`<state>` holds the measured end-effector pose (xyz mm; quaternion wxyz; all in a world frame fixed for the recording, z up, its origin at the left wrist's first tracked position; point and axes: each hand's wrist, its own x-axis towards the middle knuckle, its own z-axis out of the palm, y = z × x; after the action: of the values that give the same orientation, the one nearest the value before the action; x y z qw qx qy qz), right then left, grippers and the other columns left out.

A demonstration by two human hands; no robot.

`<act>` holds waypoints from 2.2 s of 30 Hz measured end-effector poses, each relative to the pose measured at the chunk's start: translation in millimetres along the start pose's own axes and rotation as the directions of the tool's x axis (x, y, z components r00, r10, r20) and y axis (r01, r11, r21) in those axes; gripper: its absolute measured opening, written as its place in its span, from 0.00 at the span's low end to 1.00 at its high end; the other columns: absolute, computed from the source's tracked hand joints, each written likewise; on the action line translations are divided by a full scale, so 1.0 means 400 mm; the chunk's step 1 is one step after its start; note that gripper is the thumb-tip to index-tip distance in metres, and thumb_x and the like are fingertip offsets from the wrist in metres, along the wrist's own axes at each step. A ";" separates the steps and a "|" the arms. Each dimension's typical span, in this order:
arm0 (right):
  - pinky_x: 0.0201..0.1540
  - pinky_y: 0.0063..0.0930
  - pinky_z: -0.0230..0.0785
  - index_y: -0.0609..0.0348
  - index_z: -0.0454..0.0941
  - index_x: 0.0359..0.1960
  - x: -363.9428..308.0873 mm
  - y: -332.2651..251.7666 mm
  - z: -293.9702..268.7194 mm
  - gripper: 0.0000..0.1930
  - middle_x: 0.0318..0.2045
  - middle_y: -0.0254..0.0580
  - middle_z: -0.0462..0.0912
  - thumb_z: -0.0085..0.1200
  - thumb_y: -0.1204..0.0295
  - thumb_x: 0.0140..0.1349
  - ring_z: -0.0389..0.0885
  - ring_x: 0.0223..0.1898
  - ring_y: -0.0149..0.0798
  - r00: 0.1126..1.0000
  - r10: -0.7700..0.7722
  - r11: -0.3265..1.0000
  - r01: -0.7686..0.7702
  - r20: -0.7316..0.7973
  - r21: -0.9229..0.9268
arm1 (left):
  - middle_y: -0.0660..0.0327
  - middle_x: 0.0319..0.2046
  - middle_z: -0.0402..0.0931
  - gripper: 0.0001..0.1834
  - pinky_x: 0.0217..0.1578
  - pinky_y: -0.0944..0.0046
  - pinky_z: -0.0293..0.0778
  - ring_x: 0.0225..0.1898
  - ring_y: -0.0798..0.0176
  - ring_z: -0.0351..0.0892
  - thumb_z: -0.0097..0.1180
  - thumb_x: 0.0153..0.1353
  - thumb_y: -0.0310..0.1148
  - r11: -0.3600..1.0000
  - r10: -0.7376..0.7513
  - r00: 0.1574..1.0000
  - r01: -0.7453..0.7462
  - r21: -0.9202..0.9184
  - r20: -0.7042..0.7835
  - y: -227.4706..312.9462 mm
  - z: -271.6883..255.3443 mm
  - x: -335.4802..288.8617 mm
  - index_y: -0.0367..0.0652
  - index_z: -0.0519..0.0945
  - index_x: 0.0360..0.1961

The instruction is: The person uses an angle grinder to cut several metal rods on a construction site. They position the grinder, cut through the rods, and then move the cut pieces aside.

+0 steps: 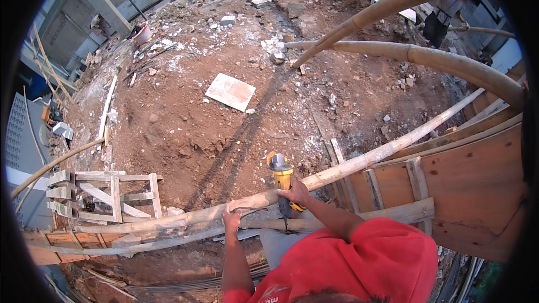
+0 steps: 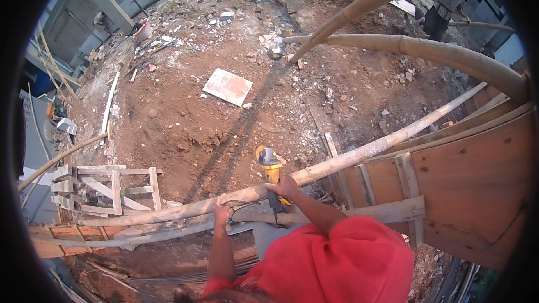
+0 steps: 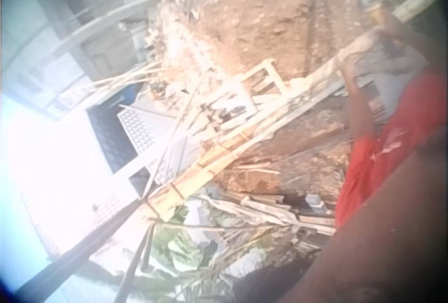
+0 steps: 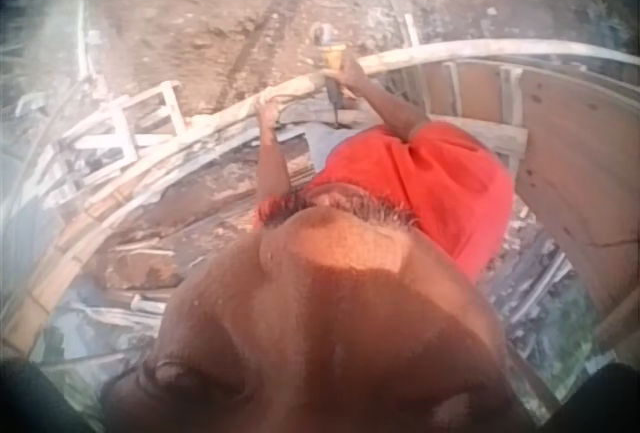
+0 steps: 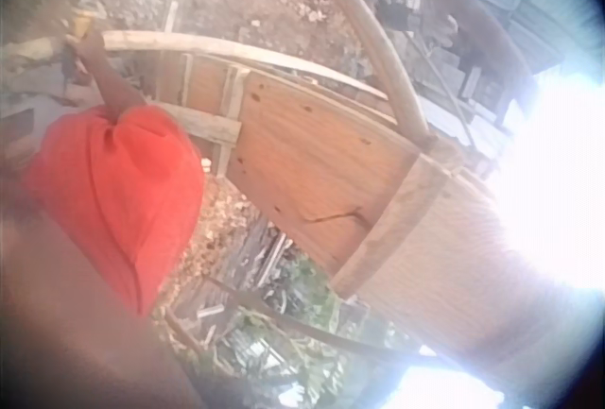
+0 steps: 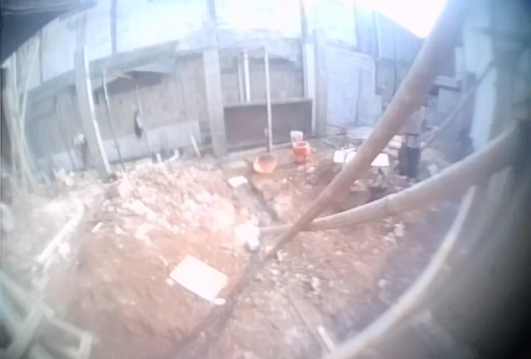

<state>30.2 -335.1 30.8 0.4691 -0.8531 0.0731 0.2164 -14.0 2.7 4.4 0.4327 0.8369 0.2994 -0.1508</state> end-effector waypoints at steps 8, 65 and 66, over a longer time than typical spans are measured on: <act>0.51 0.41 0.78 0.60 0.83 0.52 -0.085 -0.072 -0.025 0.33 0.42 0.53 0.89 0.71 0.45 0.55 0.88 0.44 0.47 0.997 0.046 0.988 -0.055 0.063 0.141 | 0.59 0.52 0.80 0.24 0.45 0.65 0.76 0.50 0.66 0.78 0.71 0.61 0.37 0.890 -0.020 0.997 0.053 -0.453 0.077 0.173 -0.108 -0.273 0.40 0.82 0.57; 0.54 0.41 0.78 0.57 0.83 0.49 0.003 0.096 -0.370 0.29 0.43 0.49 0.87 0.68 0.48 0.55 0.87 0.45 0.47 0.799 0.501 0.861 -0.423 -0.333 0.281 | 0.48 0.49 0.77 0.27 0.60 0.54 0.68 0.52 0.54 0.75 0.63 0.46 0.45 0.567 0.205 0.976 -0.054 -0.822 0.077 0.351 -0.141 -0.483 0.37 0.78 0.44; 0.57 0.43 0.75 0.57 0.82 0.51 0.028 0.112 -0.412 0.31 0.48 0.53 0.86 0.69 0.48 0.52 0.86 0.50 0.51 0.746 0.393 0.883 -0.470 -0.537 -0.007 | 0.48 0.49 0.77 0.27 0.59 0.54 0.68 0.52 0.54 0.75 0.62 0.47 0.45 0.577 0.179 0.982 -0.053 -0.815 0.064 0.354 -0.145 -0.489 0.37 0.78 0.44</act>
<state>75.0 -496.0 68.6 0.3064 -0.8698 0.3772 0.0848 -76.5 -85.6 228.1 0.7947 0.5531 0.2487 -0.0272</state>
